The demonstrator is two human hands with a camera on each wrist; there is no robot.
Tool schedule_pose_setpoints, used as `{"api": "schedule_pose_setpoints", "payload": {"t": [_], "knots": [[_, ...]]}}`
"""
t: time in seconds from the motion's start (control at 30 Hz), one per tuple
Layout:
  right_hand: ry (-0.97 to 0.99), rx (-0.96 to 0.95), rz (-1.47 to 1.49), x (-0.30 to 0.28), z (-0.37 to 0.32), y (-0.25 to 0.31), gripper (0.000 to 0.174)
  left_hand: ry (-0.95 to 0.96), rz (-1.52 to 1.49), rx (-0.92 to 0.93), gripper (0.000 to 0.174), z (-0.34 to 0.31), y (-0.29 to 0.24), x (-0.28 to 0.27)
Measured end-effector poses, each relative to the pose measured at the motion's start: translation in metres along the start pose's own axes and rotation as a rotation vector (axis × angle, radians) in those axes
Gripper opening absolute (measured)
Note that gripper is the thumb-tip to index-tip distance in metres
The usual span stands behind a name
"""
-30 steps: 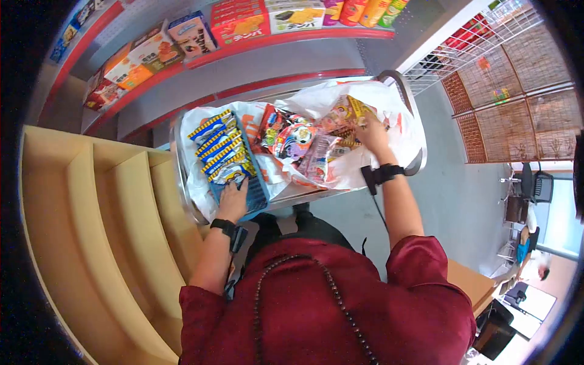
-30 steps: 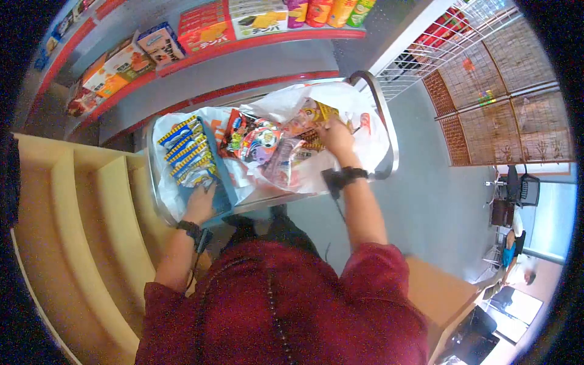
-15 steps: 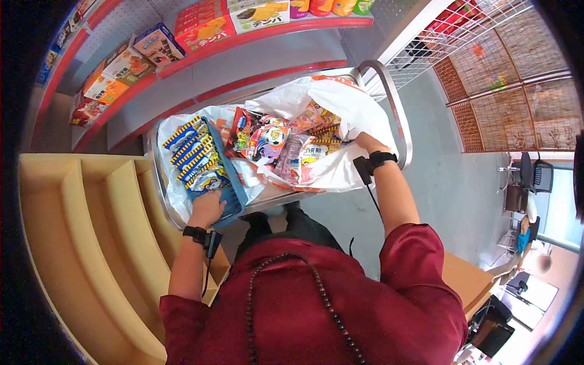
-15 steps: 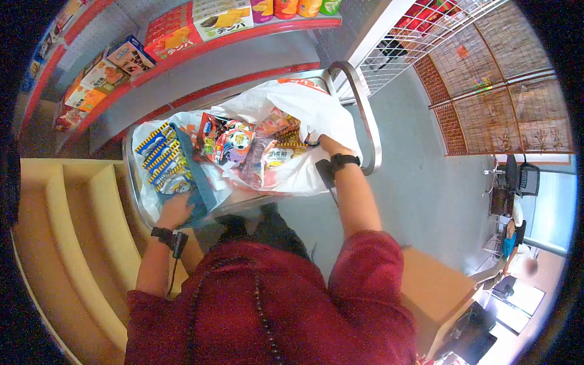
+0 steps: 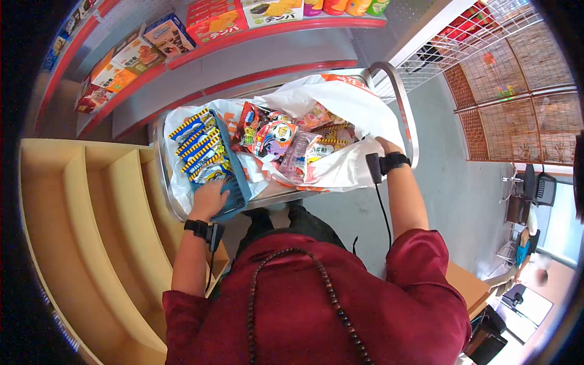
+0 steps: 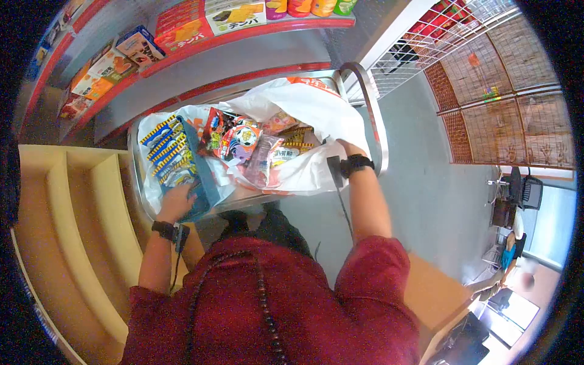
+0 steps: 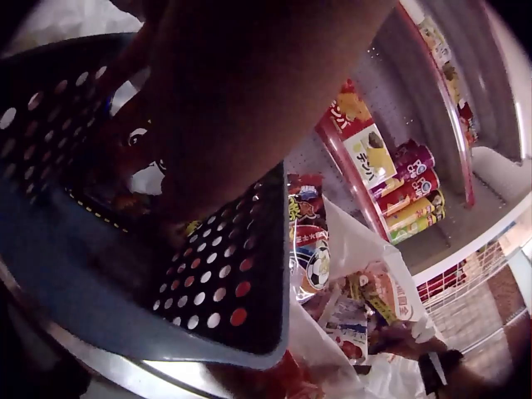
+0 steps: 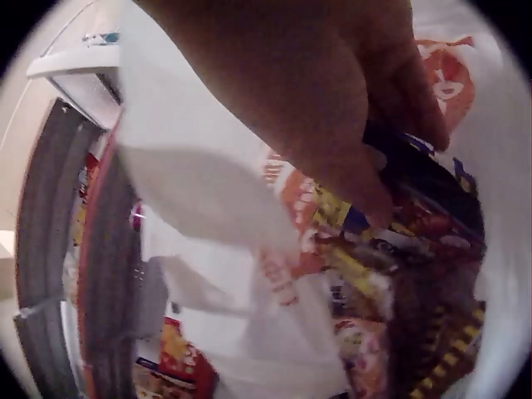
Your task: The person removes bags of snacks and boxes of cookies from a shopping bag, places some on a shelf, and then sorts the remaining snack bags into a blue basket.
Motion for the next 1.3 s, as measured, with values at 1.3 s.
{"api": "schedule_pose_setpoints", "payload": {"t": [1.3], "knots": [[0.850, -0.313, 1.026, 0.081, -0.041, 0.296, 0.032, -0.640, -1.477, -0.432, 0.026, -0.027, 0.061, -0.059]]}}
Point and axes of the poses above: each hand's wrist, its own z-axis towards the middle knuckle, its own x-axis out of the palm, y = z × x, the point moved 2 cm from there along z, towards the middle knuckle, and after that the axes turned 9 degrees about -y, right-handed, at the moved point
